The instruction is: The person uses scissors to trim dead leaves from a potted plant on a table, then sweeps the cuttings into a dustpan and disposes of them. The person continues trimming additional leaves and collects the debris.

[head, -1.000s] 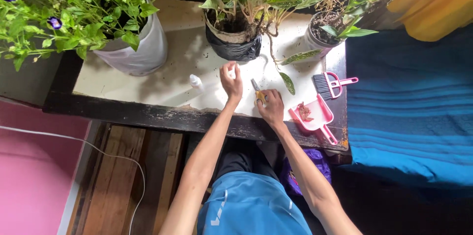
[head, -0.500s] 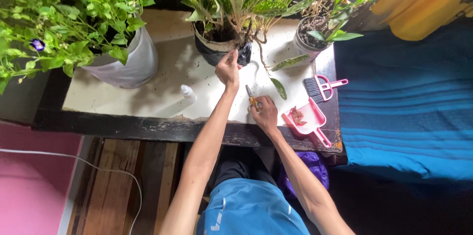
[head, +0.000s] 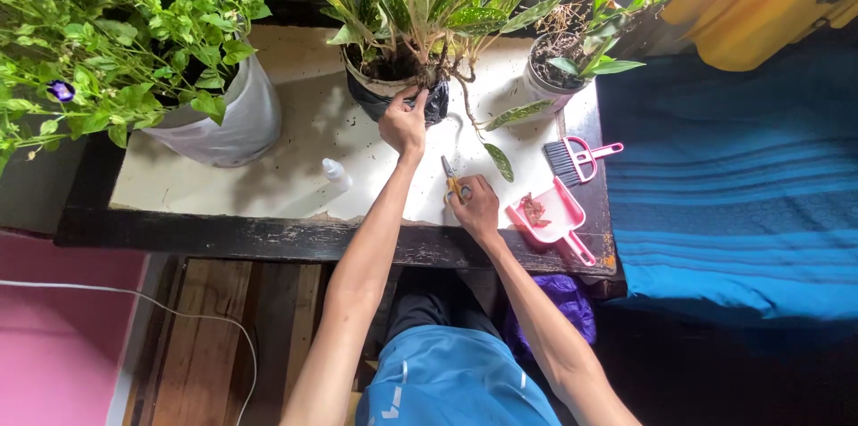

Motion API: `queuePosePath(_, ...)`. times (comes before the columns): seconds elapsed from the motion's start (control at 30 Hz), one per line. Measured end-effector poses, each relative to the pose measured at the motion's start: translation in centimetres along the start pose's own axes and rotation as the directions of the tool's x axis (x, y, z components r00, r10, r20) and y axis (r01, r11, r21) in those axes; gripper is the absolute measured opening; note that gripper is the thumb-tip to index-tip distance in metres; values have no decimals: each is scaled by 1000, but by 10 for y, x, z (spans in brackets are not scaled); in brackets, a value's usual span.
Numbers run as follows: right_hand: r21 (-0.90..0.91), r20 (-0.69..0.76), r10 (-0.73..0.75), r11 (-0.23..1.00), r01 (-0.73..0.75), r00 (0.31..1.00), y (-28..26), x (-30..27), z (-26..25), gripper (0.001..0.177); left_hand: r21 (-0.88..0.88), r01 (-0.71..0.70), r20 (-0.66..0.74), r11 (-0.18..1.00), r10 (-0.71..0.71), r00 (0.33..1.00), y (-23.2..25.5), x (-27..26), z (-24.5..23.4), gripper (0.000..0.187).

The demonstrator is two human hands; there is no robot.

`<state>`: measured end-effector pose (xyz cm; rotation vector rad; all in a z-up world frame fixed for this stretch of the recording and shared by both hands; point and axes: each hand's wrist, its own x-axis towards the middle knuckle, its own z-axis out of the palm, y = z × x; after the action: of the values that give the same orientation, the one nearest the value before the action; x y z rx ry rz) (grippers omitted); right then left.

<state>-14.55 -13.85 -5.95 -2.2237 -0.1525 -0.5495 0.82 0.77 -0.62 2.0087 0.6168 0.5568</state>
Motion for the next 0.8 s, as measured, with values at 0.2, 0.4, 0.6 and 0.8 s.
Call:
queuePosePath(0.2, -5, 12, -7, 1000, 8, 1000, -5, 1, -2, 26, 74, -102, 36, 992, 100, 994, 4, 1, -6, 22)
queuePosePath(0.4, 0, 18, 8, 1000, -8, 1000, -3, 1, -3, 25, 45, -116, 36, 992, 115, 993, 3, -3, -8, 17)
queuePosePath(0.6, -11, 4, 5, 1000, -5, 1000, 6, -1, 4, 25, -5, -133, 66, 991, 133, 989, -9, 1, 3, 15)
queuePosePath(0.8, -10, 10, 9, 1000, -9, 1000, 7, -1, 3, 24, 32, -220, 70, 975, 217, 974, -1, -10, -12, 15)
